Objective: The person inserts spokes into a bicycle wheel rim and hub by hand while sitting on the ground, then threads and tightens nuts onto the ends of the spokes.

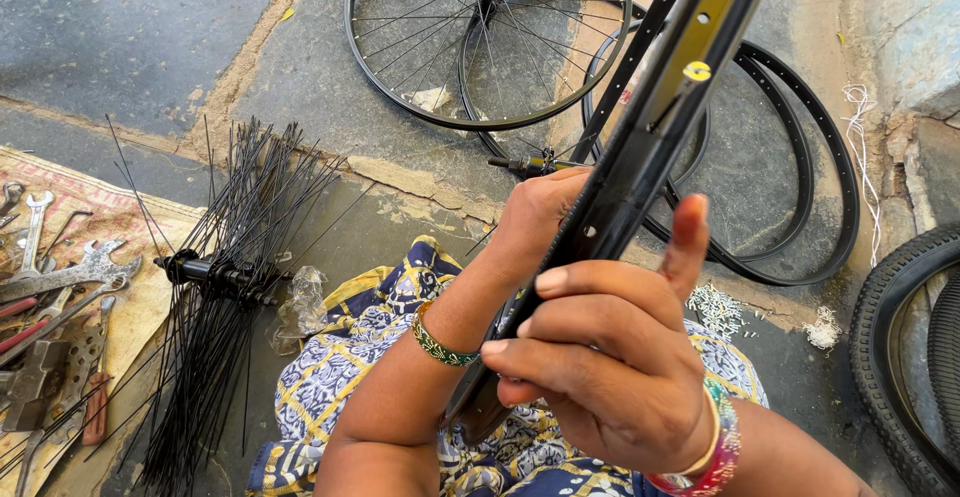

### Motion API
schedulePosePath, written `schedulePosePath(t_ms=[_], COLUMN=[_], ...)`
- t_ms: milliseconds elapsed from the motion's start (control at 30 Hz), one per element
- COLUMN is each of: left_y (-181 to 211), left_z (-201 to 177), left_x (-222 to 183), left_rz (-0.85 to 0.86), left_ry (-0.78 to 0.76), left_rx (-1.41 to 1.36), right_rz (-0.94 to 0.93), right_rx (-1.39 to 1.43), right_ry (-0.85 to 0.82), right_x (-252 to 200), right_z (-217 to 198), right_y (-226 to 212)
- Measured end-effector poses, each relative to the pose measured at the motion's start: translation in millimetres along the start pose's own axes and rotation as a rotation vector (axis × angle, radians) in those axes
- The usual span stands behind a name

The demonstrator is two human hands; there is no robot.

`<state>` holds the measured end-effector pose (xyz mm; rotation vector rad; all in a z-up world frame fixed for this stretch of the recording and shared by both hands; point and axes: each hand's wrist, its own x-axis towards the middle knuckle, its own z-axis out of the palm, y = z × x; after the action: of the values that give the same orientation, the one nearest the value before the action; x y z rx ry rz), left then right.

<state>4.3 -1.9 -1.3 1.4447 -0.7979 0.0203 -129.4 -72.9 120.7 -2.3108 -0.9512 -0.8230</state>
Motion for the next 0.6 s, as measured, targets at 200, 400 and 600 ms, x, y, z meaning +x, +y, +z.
schedulePosePath(t_ms=[200, 400, 600], left_y=[-11.9, -18.7, -2.2], left_z=[1.5, 0.9, 1.2], left_x=[-3.1, -1.2, -1.3], left_rz=[0.053, 0.142, 0.058], left_ry=[0.054, 0.025, -0.005], left_rx=[0.175, 0.175, 0.04], right_rz=[0.039, 0.177, 0.005], right_rx=[-0.123, -0.129, -0.011], right_ry=[0.289, 0.118, -0.024], right_x=[-10.4, -3.9, 1.2], right_z=[17.9, 1.7, -3.4], right_y=[-4.6, -6.0, -1.9])
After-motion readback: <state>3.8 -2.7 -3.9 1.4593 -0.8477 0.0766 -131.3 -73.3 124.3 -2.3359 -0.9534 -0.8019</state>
